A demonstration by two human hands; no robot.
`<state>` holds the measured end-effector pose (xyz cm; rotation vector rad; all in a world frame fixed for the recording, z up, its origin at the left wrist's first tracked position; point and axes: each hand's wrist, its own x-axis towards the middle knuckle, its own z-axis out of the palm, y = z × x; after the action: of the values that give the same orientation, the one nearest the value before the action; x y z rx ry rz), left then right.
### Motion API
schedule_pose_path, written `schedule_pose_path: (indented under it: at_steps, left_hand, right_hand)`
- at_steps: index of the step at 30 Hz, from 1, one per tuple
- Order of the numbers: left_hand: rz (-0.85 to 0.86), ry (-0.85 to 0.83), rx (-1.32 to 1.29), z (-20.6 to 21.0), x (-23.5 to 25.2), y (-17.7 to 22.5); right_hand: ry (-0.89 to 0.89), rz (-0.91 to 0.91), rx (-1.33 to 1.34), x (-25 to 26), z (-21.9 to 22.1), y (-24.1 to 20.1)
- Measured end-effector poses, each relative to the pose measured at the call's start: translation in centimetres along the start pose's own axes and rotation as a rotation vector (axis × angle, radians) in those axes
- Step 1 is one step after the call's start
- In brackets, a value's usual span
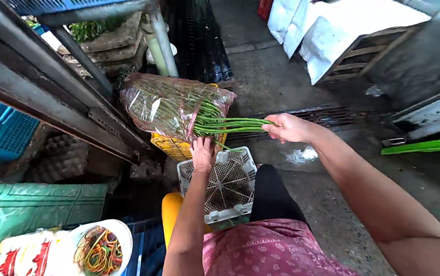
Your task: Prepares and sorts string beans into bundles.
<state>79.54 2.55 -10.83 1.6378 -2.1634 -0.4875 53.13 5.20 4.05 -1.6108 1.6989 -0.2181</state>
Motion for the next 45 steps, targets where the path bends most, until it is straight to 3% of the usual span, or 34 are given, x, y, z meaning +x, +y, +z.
schedule_pose_path:
  at_steps: [4, 9, 12, 14, 17, 21, 23, 26, 29, 31, 33, 35, 38, 42, 45]
  left_hand:
    - [0.174, -0.094, 0.097, 0.6, 2.4, -1.8]
    - [0.161, 0.073, -0.027, 0.8, 2.8, -2.6]
    - [-0.017, -0.09, -0.046, -2.4, 2.1, 0.9]
    - [-0.011, 0.054, -0.109, -5.1, 1.1, 4.0]
    - [0.248, 0.301, -0.22, -7.2, 1.2, 8.8]
    - [0.433, 0.271, -0.314, -9.2, 4.4, 13.5]
    - [0.436, 0.3, -0.41, -11.3, 5.7, 14.4]
    - [0.454, 0.44, -0.547, -16.8, 8.6, 16.9]
    - [0.637, 0.555, -0.804, -23.8, 9.6, 19.8]
    - [0.836, 0.434, -1.067, -28.1, 8.2, 22.2]
    - [0.893, 0.079, -1.226, -30.0, 5.2, 23.3]
    - [0.831, -0.271, -1.304, -28.4, 2.5, 22.6]
    - [0.667, -0.584, -1.347, -22.8, 0.2, 19.9]
    - [0.649, -0.76, -1.426, -17.6, -2.6, 15.9]
    - [0.662, -0.79, -1.521, -16.0, -4.7, 13.8]
  right_hand:
    - [0.099, -0.132, -0.098, -0.8, -2.8, 1.1]
    - [0.199, -0.239, -0.235, -4.5, -9.4, -0.8]
    - [0.193, -0.307, -0.275, -4.4, -9.7, -2.4]
    - [0.127, -0.295, -0.333, -4.2, -9.5, -4.4]
    - [0.038, -0.267, -0.332, -4.8, -8.9, -7.6]
    - [0.001, -0.288, -0.111, -5.6, -8.6, -11.0]
    - [0.044, -0.397, 0.206, -6.1, -9.2, -10.8]
    - [0.068, -0.623, 0.576, -7.4, -11.6, -10.1]
    - [0.312, -0.753, 0.573, -7.9, -12.5, -10.0]
    - [0.513, -0.838, 0.516, -8.1, -12.6, -10.4]
    - [0.643, -0.981, 0.466, -8.7, -12.5, -10.7]
    - [0.667, -1.097, 0.46, -10.0, -11.7, -11.3]
    - [0.627, -1.133, 0.437, -11.6, -8.6, -11.5]
    - [0.601, -1.096, 0.509, -11.2, -3.5, -10.3]
    - [0.545, -1.048, 0.618, -10.9, -0.2, -9.6]
